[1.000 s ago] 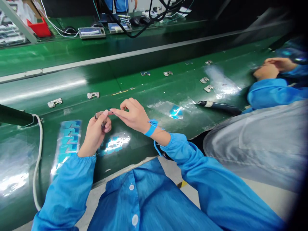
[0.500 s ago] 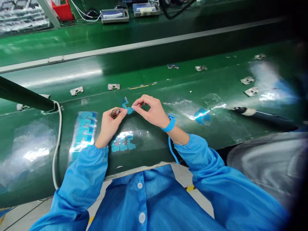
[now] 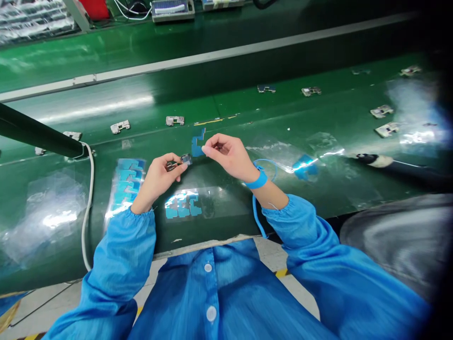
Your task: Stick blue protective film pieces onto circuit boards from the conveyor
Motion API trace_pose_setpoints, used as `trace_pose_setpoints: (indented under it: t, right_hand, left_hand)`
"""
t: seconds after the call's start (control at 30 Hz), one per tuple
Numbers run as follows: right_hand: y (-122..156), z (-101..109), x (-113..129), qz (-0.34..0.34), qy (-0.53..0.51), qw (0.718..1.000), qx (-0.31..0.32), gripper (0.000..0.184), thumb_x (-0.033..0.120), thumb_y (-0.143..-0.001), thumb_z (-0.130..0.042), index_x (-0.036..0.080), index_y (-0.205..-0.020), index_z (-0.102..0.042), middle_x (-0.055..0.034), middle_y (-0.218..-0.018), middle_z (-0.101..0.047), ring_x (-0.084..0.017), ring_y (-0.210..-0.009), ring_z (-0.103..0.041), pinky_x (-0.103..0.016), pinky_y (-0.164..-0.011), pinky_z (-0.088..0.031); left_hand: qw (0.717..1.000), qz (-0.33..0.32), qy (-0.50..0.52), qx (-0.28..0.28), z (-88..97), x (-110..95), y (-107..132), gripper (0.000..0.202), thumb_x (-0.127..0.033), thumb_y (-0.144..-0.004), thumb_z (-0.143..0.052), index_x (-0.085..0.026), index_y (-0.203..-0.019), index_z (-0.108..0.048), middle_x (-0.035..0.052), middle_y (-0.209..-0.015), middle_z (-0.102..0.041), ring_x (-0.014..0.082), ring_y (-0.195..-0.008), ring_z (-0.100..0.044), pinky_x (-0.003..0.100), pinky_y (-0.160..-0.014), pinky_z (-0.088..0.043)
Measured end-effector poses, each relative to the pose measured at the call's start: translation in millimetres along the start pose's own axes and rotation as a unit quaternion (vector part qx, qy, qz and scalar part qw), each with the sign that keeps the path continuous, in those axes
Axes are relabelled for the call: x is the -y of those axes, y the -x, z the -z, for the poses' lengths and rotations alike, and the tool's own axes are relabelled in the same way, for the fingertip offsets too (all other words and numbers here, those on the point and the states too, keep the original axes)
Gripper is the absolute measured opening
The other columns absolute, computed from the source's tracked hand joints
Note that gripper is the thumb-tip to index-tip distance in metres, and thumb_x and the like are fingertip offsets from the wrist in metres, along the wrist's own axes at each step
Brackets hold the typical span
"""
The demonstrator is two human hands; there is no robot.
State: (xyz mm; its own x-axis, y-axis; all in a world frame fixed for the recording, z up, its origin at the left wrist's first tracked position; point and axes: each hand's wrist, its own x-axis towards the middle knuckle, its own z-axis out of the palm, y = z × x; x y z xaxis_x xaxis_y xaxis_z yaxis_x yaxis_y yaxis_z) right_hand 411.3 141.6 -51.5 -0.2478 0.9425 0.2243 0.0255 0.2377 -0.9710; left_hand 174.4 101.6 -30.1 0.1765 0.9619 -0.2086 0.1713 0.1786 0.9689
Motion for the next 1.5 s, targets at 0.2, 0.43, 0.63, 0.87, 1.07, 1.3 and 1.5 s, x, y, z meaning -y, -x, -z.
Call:
trace_pose_setpoints:
  t: [0.2, 0.43, 0.63, 0.87, 1.07, 1.3, 1.5]
  right_hand:
    - [9.2, -20.5, 1.9, -0.076, -0.144, 0.983, 0.090, 0.052, 0.064, -0.083, -0.096, 0.019, -0.089, -0.070, -0.0013, -0.083, -0.070, -0.015, -0.078, -0.066, -0.029, -0.072, -0.056]
    - [12.7, -26.9, 2.2, -0.097, -0.160, 0.979, 0.086, 0.054, 0.063, -0.077, -0.100, 0.019, -0.086, -0.071, -0.0009, -0.082, -0.071, -0.014, -0.075, -0.068, -0.029, -0.074, -0.060]
    - [10.7, -23.5, 0.6, -0.080, -0.143, 0.985, 0.047, 0.055, 0.063, -0.074, -0.102, 0.019, -0.085, -0.072, 0.0013, -0.071, -0.069, -0.012, -0.066, -0.064, -0.027, -0.066, -0.058]
    - [13.4, -24.6, -0.2, -0.087, -0.148, 0.983, 0.062, 0.053, 0.060, -0.076, -0.102, 0.018, -0.087, -0.072, -0.0003, -0.075, -0.074, -0.013, -0.068, -0.070, -0.025, -0.065, -0.061]
    - [17.6, -26.3, 1.3, -0.074, -0.111, 0.989, 0.070, 0.051, 0.061, -0.080, -0.100, 0.019, -0.084, -0.071, 0.0006, -0.077, -0.072, -0.010, -0.063, -0.064, -0.025, -0.065, -0.061]
    - [20.7, -25.9, -1.7, -0.048, -0.082, 0.993, 0.072, 0.050, 0.064, -0.086, -0.095, 0.020, -0.086, -0.072, 0.0001, -0.079, -0.071, -0.011, -0.065, -0.065, -0.025, -0.067, -0.063]
    - [22.0, -26.3, -3.5, -0.049, -0.056, 0.995, 0.066, 0.053, 0.068, -0.085, -0.093, 0.021, -0.088, -0.070, 0.0008, -0.078, -0.069, -0.011, -0.065, -0.065, -0.027, -0.067, -0.064]
  left_hand:
    - [0.986, -0.031, 0.154, -0.054, -2.8, 13.3, -5.2, 0.051, -0.028, -0.062, -0.110, -0.018, -0.105, -0.083, 0.0035, -0.095, -0.083, 0.0143, -0.083, -0.075, 0.025, -0.083, -0.061]
    - [0.968, -0.062, 0.235, -0.069, -9.8, 21.6, -12.3, 0.043, -0.055, -0.086, -0.097, -0.017, -0.096, -0.077, 0.0030, -0.097, -0.076, 0.0120, -0.088, -0.072, 0.021, -0.081, -0.064]
    - [0.963, -0.070, 0.258, -0.026, -5.7, 24.0, -11.3, 0.056, -0.048, -0.085, -0.099, -0.023, -0.117, -0.060, -0.0008, -0.095, -0.078, 0.0150, -0.086, -0.079, 0.030, -0.080, -0.073]
    - [0.973, -0.058, 0.219, 0.032, -3.9, 18.7, -8.7, 0.055, -0.044, -0.092, -0.094, -0.022, -0.135, -0.068, 0.0031, -0.099, -0.083, 0.0169, -0.074, -0.082, 0.024, -0.065, -0.071]
    - [0.978, -0.059, 0.198, 0.039, -9.3, 14.1, -3.5, 0.046, -0.047, -0.102, -0.081, -0.024, -0.140, -0.073, 0.0057, -0.104, -0.084, 0.0232, -0.081, -0.086, 0.039, -0.078, -0.077]
    - [0.982, -0.060, 0.177, 0.016, -13.1, 8.0, 0.5, 0.044, -0.056, -0.113, -0.059, -0.025, -0.141, -0.073, 0.0086, -0.122, -0.083, 0.0238, -0.093, -0.086, 0.036, -0.081, -0.075]
    - [0.978, -0.056, 0.196, 0.031, -12.1, 4.4, 2.6, 0.041, -0.057, -0.111, -0.061, -0.028, -0.135, -0.077, 0.0087, -0.123, -0.084, 0.0251, -0.091, -0.085, 0.041, -0.083, -0.076]
